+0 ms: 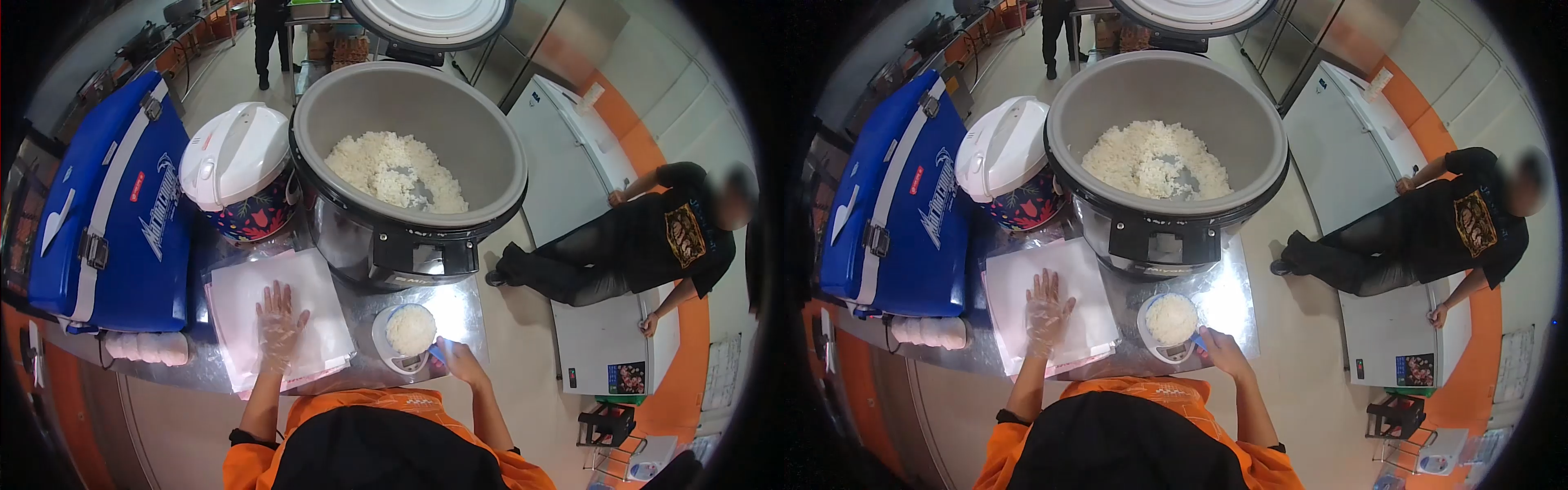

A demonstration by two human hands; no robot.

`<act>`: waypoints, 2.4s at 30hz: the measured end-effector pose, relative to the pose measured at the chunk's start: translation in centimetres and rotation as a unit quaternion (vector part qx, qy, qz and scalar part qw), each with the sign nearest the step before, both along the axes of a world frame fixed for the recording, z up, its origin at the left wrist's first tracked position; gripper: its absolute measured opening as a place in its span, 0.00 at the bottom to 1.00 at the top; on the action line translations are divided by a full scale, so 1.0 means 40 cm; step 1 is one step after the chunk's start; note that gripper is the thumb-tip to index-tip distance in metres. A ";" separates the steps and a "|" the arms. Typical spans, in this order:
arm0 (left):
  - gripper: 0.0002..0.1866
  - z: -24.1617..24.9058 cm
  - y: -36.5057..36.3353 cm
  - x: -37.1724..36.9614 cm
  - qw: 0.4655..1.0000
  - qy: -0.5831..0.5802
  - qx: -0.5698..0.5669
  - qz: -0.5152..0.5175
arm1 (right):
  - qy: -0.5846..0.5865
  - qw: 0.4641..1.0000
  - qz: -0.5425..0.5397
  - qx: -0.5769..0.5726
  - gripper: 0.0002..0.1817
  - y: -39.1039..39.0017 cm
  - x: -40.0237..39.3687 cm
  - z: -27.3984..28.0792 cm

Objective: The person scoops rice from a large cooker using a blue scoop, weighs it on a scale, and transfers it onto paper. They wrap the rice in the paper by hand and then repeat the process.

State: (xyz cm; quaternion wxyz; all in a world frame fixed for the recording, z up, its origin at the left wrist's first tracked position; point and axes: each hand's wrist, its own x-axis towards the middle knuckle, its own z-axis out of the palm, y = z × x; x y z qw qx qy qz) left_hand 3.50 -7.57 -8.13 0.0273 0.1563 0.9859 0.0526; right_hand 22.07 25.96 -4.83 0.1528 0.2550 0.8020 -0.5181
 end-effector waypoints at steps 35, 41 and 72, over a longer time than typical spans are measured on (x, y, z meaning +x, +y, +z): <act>0.38 -0.007 -0.239 0.184 0.978 0.075 0.073 0.178 | 0.023 0.948 0.123 -0.292 0.15 -0.299 -0.122 0.054; 0.38 0.054 -0.185 0.176 0.997 0.008 0.045 0.064 | 0.032 0.954 0.074 -0.290 0.15 -0.300 -0.126 0.047; 0.25 -0.184 -0.469 0.098 0.924 -0.288 0.193 0.161 | 0.085 0.963 0.041 -0.251 0.21 -0.311 -0.143 0.031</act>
